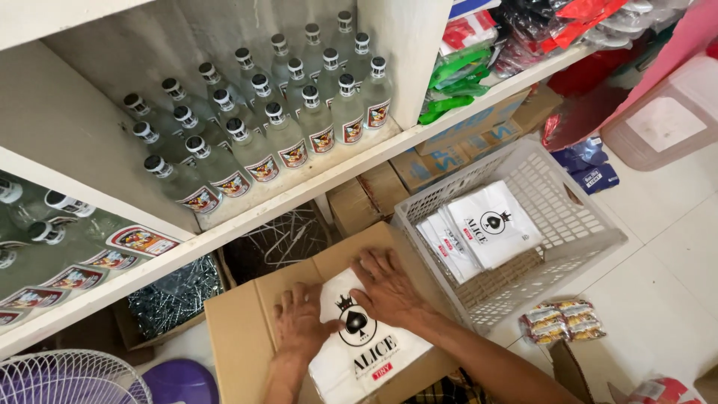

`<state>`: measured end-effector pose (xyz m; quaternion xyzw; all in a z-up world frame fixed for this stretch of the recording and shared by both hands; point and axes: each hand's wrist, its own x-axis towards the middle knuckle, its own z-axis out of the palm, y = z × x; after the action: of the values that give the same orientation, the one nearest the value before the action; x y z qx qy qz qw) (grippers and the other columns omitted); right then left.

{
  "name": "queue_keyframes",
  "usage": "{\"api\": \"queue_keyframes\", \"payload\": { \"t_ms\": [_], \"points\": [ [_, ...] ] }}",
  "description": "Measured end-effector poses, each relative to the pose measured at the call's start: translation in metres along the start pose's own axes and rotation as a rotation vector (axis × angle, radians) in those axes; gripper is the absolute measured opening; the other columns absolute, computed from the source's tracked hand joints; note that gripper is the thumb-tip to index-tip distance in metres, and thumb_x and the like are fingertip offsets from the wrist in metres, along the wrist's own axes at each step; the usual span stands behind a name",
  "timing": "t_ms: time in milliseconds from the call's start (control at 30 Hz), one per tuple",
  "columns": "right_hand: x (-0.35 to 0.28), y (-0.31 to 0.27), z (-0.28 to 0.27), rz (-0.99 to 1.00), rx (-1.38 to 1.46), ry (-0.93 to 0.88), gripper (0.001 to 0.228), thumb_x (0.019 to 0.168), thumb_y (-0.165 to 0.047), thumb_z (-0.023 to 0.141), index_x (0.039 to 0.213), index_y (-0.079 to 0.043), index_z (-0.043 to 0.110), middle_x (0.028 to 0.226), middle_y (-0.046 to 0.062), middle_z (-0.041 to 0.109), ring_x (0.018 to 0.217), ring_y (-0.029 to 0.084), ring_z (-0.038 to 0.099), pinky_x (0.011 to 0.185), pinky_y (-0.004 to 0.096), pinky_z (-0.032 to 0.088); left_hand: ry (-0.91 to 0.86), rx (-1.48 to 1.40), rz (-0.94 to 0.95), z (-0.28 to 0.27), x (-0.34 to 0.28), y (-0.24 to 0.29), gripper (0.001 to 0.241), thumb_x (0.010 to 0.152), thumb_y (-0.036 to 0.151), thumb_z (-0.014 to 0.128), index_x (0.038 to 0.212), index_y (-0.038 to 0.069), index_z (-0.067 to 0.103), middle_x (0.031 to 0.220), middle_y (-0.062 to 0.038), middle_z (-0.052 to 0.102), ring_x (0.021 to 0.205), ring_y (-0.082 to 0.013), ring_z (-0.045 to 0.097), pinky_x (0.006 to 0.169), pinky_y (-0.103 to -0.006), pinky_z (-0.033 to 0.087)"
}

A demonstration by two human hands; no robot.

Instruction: Folding and organizing printed plastic bags on a cardboard box and placing them in a basket.

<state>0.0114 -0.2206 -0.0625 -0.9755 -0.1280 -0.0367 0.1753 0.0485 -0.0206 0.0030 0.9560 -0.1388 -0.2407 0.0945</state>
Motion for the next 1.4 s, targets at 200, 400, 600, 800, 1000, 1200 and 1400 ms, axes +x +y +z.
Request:
{"api": "queue_keyframes", "payload": {
  "t_ms": [200, 400, 600, 800, 1000, 1200, 1400],
  "points": [
    [-0.021, -0.002, -0.024, -0.094, 0.008, 0.034, 0.067, 0.096, -0.043, 0.062, 0.143, 0.003, 0.051, 0.143, 0.027, 0.045, 0.135, 0.046, 0.038, 0.114, 0.062, 0.025, -0.113, -0.022, -0.1, -0.004, 0.006, 0.009, 0.1, 0.053, 0.041, 0.099, 0.137, 0.018, 0.051, 0.138, -0.009, 0.049, 0.135, -0.035, 0.044, 0.113, -0.046, 0.036],
    [-0.031, -0.011, -0.071, 0.05, 0.116, -0.298, 0.076, 0.084, -0.047, 0.074, 0.142, -0.004, 0.049, 0.136, 0.023, 0.045, 0.131, 0.043, 0.039, 0.112, 0.057, 0.03, -0.207, 0.002, -0.082, 0.011, 0.002, 0.017, 0.105, 0.049, 0.037, 0.101, 0.138, 0.017, 0.049, 0.137, -0.007, 0.054, 0.136, -0.0332, 0.046, 0.115, -0.0456, 0.034],
    [-0.047, 0.011, -0.05, 0.164, 0.239, -0.42, 0.047, 0.09, -0.037, 0.073, 0.122, -0.005, 0.059, 0.12, 0.019, 0.059, 0.115, 0.039, 0.055, 0.098, 0.053, 0.042, -0.227, 0.023, -0.035, 0.012, -0.009, 0.013, 0.097, 0.054, 0.043, 0.098, 0.136, 0.02, 0.053, 0.139, -0.004, 0.054, 0.14, -0.0293, 0.042, 0.118, -0.0439, 0.029],
    [-0.044, -0.009, -0.124, -0.039, 0.411, -0.068, 0.017, 0.095, -0.02, 0.071, 0.095, -0.004, 0.067, 0.088, 0.011, 0.066, 0.083, 0.033, 0.063, 0.072, 0.049, 0.048, 0.161, -0.266, 0.175, -0.018, -0.037, -0.012, 0.047, 0.067, 0.027, 0.093, 0.106, 0.017, 0.07, 0.113, -0.002, 0.067, 0.109, -0.0253, 0.059, 0.098, -0.0411, 0.042],
    [-0.058, -0.036, -0.189, -0.345, 0.245, 0.387, 0.014, 0.08, -0.006, 0.077, 0.093, -0.01, 0.072, 0.082, 0.004, 0.057, 0.076, 0.023, 0.059, 0.064, 0.039, 0.049, 0.77, -0.316, 0.568, -0.064, -0.09, -0.006, 0.022, 0.063, 0.005, 0.082, 0.077, 0.016, 0.069, 0.087, 0.003, 0.075, 0.089, -0.0166, 0.071, 0.087, -0.0357, 0.046],
    [-0.09, -0.039, -0.165, -0.347, 0.286, 0.02, 0.019, 0.078, -0.012, 0.077, 0.094, -0.009, 0.069, 0.092, 0.007, 0.06, 0.092, 0.028, 0.059, 0.083, 0.044, 0.048, 0.423, -0.192, 0.523, 0.056, -0.075, -0.047, 0.01, 0.069, 0.019, 0.077, 0.077, 0.023, 0.074, 0.093, 0.005, 0.077, 0.092, -0.0132, 0.071, 0.086, -0.0398, 0.047],
    [-0.095, -0.041, -0.093, -0.17, 0.465, -0.324, 0.032, 0.099, -0.024, 0.064, 0.123, -0.003, 0.067, 0.126, 0.015, 0.063, 0.125, 0.035, 0.053, 0.11, 0.05, 0.038, 0.37, -0.375, 0.368, 0.134, -0.054, -0.019, 0.026, 0.091, 0.035, 0.064, 0.111, 0.02, 0.073, 0.119, -0.003, 0.075, 0.114, -0.0231, 0.068, 0.101, -0.0437, 0.055]
  ]
}}
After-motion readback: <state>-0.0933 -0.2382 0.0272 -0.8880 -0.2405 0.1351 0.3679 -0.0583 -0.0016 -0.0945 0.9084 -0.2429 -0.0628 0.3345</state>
